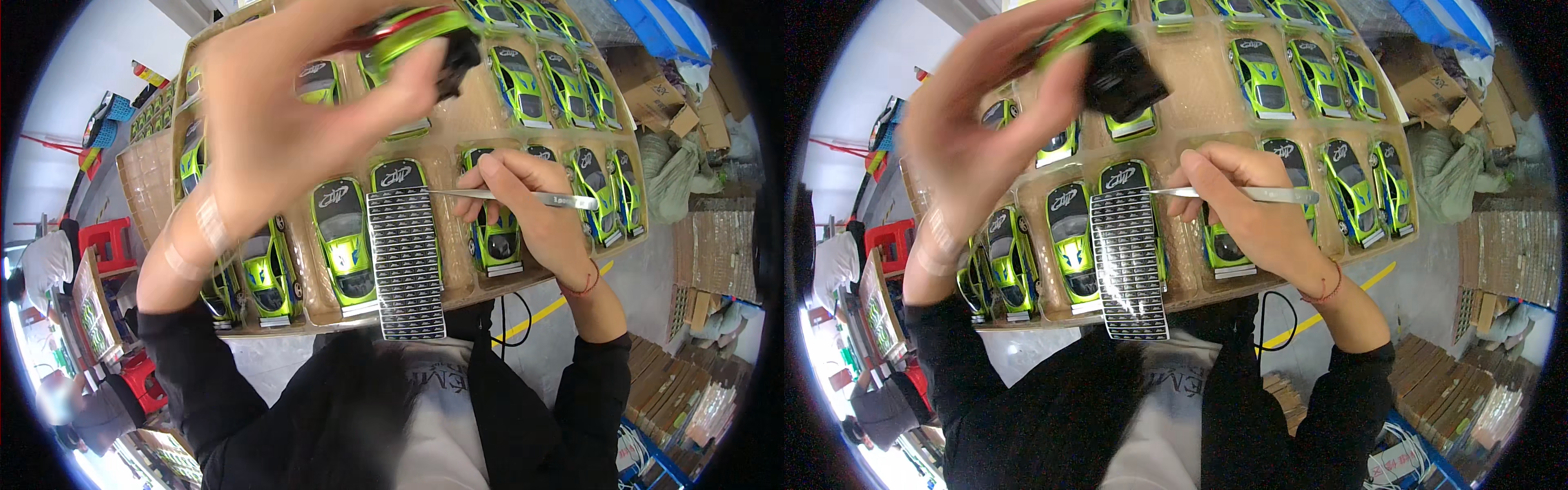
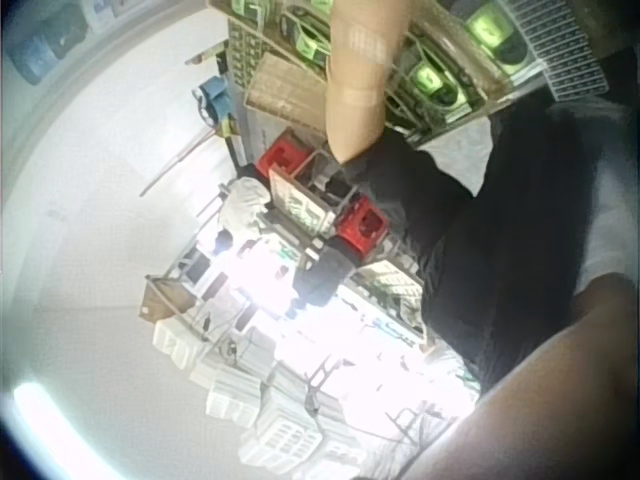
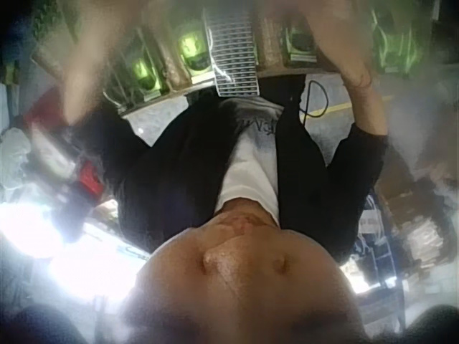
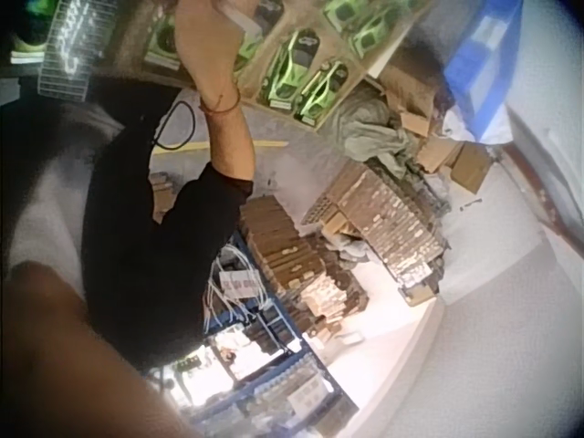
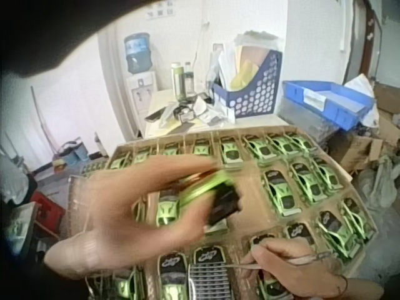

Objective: Inspecting and adjusting internal components of toy cars using a metal tool.

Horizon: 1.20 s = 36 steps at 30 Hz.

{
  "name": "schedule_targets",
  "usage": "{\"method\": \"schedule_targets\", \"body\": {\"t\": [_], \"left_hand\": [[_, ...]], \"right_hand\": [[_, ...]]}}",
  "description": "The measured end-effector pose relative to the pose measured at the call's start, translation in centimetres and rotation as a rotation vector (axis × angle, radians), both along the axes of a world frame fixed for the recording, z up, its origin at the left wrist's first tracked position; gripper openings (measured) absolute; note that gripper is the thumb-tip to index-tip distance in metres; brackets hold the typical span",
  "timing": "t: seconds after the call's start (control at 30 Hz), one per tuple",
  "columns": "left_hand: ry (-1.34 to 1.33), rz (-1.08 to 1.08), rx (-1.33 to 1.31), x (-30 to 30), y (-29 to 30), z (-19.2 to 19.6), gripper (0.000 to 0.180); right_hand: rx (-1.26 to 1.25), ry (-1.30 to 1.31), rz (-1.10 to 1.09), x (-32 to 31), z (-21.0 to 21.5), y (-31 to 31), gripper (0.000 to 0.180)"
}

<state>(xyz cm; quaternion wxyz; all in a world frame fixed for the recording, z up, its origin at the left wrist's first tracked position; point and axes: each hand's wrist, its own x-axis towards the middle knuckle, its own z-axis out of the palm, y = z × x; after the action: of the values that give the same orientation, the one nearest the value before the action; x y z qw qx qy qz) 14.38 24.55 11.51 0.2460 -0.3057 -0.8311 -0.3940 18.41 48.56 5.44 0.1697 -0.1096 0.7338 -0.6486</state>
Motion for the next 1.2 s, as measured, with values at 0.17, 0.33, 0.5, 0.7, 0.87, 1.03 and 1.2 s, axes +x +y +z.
{"method": "schedule_targets", "body": {"t": [0.17,0.33,0.5,0.7,0.87,1.03,1.2], "left_hand": [[-0.192,-0.22,-0.104,6.0,-3.4,2.0,0.039],[-0.21,-0.163,-0.173,6.9,-3.4,0.8,0.04],[-0.267,-0.16,-0.133,6.8,-3.5,-0.4,0.047],[-0.141,-0.174,-0.152,6.6,-3.4,-0.7,0.056],[-0.119,-0.178,-0.165,6.3,-3.4,-0.8,0.056],[-0.103,-0.178,-0.224,6.4,-3.5,-0.4,0.059],[-0.182,-0.16,-0.093,7.0,-2.9,-1.3,0.072]], "right_hand": [[0.013,-0.015,-0.039,-0.5,0.0,-0.2,0.034],[-0.024,-0.017,-0.022,-0.6,-0.3,-0.8,0.034],[-0.021,-0.008,-0.05,-0.6,-0.7,-0.7,0.033],[0.022,-0.018,-0.063,-0.7,-0.8,-0.9,0.033],[0.034,-0.019,-0.052,-0.9,-0.7,-0.8,0.033],[0.038,0.011,-0.014,-1.2,-0.8,-0.6,0.033],[-0.244,-0.006,0.006,-0.7,0.9,-0.3,0.037]]}}
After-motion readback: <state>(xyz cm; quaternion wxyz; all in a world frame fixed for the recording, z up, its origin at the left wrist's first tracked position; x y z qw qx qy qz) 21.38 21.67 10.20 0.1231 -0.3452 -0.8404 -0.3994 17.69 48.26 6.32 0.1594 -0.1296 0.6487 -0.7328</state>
